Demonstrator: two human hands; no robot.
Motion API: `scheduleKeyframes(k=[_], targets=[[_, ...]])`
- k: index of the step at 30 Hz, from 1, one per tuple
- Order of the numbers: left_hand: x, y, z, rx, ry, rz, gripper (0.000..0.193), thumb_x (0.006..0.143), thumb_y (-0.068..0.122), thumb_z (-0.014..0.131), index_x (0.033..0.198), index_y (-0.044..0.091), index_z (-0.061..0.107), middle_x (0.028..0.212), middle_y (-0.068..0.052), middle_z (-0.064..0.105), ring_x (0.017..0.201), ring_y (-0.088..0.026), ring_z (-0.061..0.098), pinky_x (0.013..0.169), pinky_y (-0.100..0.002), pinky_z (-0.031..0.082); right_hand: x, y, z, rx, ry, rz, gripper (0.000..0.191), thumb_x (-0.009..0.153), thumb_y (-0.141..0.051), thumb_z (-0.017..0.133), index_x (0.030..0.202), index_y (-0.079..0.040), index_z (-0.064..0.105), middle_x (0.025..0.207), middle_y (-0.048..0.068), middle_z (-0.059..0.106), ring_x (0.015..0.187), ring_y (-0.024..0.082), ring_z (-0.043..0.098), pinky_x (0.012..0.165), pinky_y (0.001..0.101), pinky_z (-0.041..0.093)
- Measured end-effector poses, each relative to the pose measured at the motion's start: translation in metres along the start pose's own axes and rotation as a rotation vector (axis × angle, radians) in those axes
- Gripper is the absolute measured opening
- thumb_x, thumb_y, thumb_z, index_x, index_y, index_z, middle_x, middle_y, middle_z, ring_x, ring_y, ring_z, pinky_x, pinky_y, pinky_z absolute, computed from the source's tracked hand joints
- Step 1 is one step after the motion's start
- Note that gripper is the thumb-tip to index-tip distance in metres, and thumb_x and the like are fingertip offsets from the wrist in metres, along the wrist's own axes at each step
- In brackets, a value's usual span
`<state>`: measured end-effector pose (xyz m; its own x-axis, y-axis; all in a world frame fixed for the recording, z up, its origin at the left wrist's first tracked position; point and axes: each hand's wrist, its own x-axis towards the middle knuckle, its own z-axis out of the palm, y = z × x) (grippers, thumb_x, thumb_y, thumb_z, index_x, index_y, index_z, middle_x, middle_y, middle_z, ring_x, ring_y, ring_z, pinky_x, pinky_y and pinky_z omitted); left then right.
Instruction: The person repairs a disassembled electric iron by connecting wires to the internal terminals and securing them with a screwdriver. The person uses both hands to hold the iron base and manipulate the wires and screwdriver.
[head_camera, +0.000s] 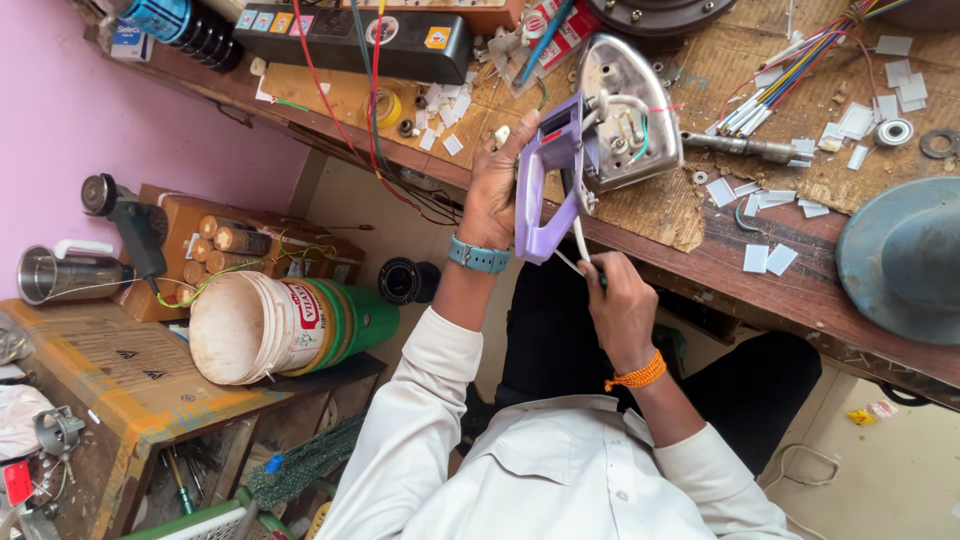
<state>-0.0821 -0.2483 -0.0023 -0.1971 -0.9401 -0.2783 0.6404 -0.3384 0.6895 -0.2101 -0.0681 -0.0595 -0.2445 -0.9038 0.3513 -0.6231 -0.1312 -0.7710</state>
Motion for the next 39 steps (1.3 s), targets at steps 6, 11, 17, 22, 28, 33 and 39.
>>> scheduleKeyframes(k=[6,11,17,22,28,33,39], targets=[[-0.001,-0.015,-0.006,0.021,-0.056,-0.111,0.033,0.091,0.023,0.08,0.11,-0.001,0.069,0.093,-0.009,0.073,0.077,-0.014,0.07,0.068,-0.027,0.058,0.001,0.004,-0.042,0.093,0.132,-0.156,0.018,0.099,-0.011,0.071,0.114,0.0,0.068,0.108,0.016,0.073,0.093,0.03,0.074,0.077,0.0389,0.06],[-0.002,-0.015,-0.01,0.085,-0.12,-0.155,0.039,0.091,0.03,0.079,0.107,-0.004,0.069,0.093,-0.011,0.074,0.08,-0.018,0.073,0.073,-0.034,0.062,0.075,0.001,-0.093,0.03,0.29,-0.088,0.014,0.107,-0.007,0.065,0.118,0.0,0.072,0.11,0.018,0.078,0.075,0.021,0.068,0.066,0.0299,0.051],[0.001,-0.027,-0.008,0.056,-0.062,-0.078,0.037,0.091,0.027,0.08,0.108,-0.005,0.068,0.093,-0.01,0.074,0.082,-0.018,0.072,0.076,-0.033,0.061,0.176,0.065,-0.07,-0.023,-0.061,-0.457,0.014,0.102,-0.007,0.073,0.116,-0.003,0.072,0.106,0.012,0.075,0.089,0.018,0.073,0.075,0.0301,0.06],[0.006,-0.026,-0.018,-0.027,-0.005,-0.008,0.034,0.091,0.023,0.079,0.109,-0.004,0.07,0.094,-0.007,0.074,0.083,-0.014,0.071,0.078,-0.029,0.059,0.173,0.057,-0.08,-0.059,-0.252,-0.395,0.008,0.107,-0.001,0.075,0.112,-0.007,0.075,0.098,0.007,0.074,0.081,0.017,0.072,0.066,0.0286,0.057],[0.007,-0.011,-0.034,0.166,-0.067,0.018,0.027,0.092,0.023,0.083,0.095,0.0,0.069,0.081,-0.006,0.07,0.065,-0.012,0.066,0.057,-0.025,0.056,0.176,0.013,-0.106,-0.261,-0.328,-0.5,0.031,0.084,0.005,0.074,0.109,-0.013,0.077,0.097,0.007,0.072,0.08,0.025,0.07,0.066,0.0368,0.055],[0.008,-0.003,-0.031,0.301,-0.034,-0.013,0.036,0.083,0.031,0.085,0.085,0.0,0.068,0.074,-0.01,0.071,0.055,-0.015,0.07,0.048,-0.029,0.061,0.178,0.002,-0.093,-0.24,-0.273,-0.513,0.023,0.097,-0.001,0.078,0.117,-0.011,0.075,0.104,0.008,0.074,0.085,0.021,0.072,0.071,0.034,0.056],[0.011,-0.016,-0.017,0.173,0.054,-0.003,0.035,0.075,0.03,0.088,0.089,0.006,0.067,0.074,-0.008,0.072,0.055,-0.013,0.068,0.048,-0.026,0.058,0.174,0.032,-0.055,0.008,-0.157,-0.31,0.002,0.107,-0.004,0.078,0.106,-0.005,0.076,0.103,0.009,0.078,0.088,0.015,0.076,0.075,0.0284,0.06]])
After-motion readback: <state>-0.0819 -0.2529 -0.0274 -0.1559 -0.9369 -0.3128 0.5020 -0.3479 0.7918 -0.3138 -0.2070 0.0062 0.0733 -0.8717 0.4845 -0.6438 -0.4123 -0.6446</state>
